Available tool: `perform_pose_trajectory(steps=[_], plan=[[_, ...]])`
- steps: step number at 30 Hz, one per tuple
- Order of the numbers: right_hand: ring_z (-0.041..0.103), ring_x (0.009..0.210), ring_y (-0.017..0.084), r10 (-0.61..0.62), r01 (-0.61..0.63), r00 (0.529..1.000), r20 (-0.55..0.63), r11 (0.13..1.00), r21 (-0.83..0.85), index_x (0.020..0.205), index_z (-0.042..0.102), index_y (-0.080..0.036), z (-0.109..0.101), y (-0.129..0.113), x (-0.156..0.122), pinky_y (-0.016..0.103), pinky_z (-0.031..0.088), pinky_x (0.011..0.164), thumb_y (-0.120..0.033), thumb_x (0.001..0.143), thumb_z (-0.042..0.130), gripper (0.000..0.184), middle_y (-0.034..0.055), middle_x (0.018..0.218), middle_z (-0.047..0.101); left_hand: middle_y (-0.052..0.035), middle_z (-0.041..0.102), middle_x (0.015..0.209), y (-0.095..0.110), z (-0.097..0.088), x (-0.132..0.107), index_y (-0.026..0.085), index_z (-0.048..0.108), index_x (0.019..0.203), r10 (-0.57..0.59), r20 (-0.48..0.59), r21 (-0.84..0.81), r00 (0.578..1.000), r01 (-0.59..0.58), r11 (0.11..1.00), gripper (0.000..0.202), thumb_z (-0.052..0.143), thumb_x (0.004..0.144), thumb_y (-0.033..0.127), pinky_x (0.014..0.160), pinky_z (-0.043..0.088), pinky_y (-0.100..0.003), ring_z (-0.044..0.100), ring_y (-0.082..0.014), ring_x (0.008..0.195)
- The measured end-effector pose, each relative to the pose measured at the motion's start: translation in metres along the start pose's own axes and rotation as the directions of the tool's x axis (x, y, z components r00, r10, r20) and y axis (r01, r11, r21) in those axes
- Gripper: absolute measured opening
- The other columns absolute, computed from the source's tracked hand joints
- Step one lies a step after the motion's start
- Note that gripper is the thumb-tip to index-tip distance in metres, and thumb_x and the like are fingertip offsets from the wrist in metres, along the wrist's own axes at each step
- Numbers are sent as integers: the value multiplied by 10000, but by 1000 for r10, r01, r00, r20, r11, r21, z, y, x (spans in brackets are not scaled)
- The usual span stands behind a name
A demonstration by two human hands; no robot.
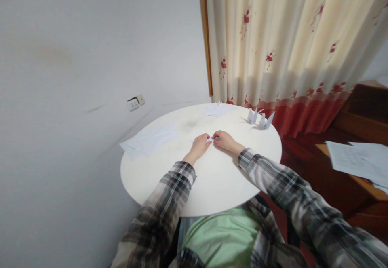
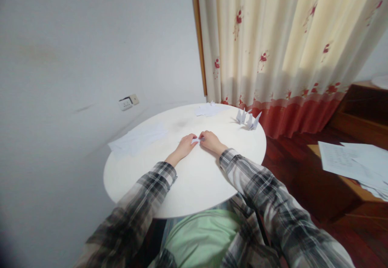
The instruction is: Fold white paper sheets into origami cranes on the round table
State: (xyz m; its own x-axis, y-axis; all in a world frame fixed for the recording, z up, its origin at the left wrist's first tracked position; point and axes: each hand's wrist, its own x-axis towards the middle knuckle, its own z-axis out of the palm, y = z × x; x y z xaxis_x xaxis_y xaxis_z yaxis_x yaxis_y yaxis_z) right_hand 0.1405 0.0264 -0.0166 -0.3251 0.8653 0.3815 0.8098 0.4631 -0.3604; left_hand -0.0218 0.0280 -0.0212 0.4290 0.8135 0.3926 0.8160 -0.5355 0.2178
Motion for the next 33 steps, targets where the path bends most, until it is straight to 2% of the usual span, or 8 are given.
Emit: perform_pose_trajectory(steps=[8,13,18,26,30,33], plan=[[554,841,167,25,-24,1000,6,999,-32,917,639,-157,-6,-7,-3,243,370,752,-187,701,581,225,75,910,640,-79,621,998,7,-4,-1,159,540,1002,33,1,9,999,-33,999,195,505,816,209,865,388,-333,559,-191,938],[550,801,161,-23,23,1000,2,1000,-15,839,647,-182,-9,-9,-3,237,357,727,-151,686,574,172,36,819,655,-86,590,1021,7,-4,0,166,531,1031,34,-17,84,999,-33,996,219,485,832,245,859,376,-337,513,-199,970],[534,763,133,-85,85,996,-6,995,47,781,629,-170,-7,-8,-4,217,356,712,-105,676,542,151,26,788,630,-84,572,972,6,-5,0,158,551,931,13,33,186,999,-19,982,172,477,837,281,821,382,-331,497,-207,941],[518,728,113,-113,118,993,-43,985,123,721,619,-160,-5,-6,-3,204,359,689,-88,683,540,114,17,761,602,-98,557,947,7,-4,0,140,519,908,3,41,205,999,-11,979,138,455,844,246,797,384,-342,498,-221,939],[511,697,105,-86,90,996,-29,984,155,735,605,-160,-6,-8,-3,200,348,651,-149,708,585,35,9,743,598,-97,554,951,7,-4,0,147,510,897,11,31,177,999,-16,984,115,442,850,227,807,380,-350,498,-221,948],[485,634,98,-30,31,999,-11,986,166,767,579,-158,-6,-9,-3,198,324,599,-200,707,626,87,-3,698,587,-92,558,943,9,-6,-1,153,507,891,23,7,167,1000,-24,986,103,450,851,228,816,377,-352,504,-216,944]])
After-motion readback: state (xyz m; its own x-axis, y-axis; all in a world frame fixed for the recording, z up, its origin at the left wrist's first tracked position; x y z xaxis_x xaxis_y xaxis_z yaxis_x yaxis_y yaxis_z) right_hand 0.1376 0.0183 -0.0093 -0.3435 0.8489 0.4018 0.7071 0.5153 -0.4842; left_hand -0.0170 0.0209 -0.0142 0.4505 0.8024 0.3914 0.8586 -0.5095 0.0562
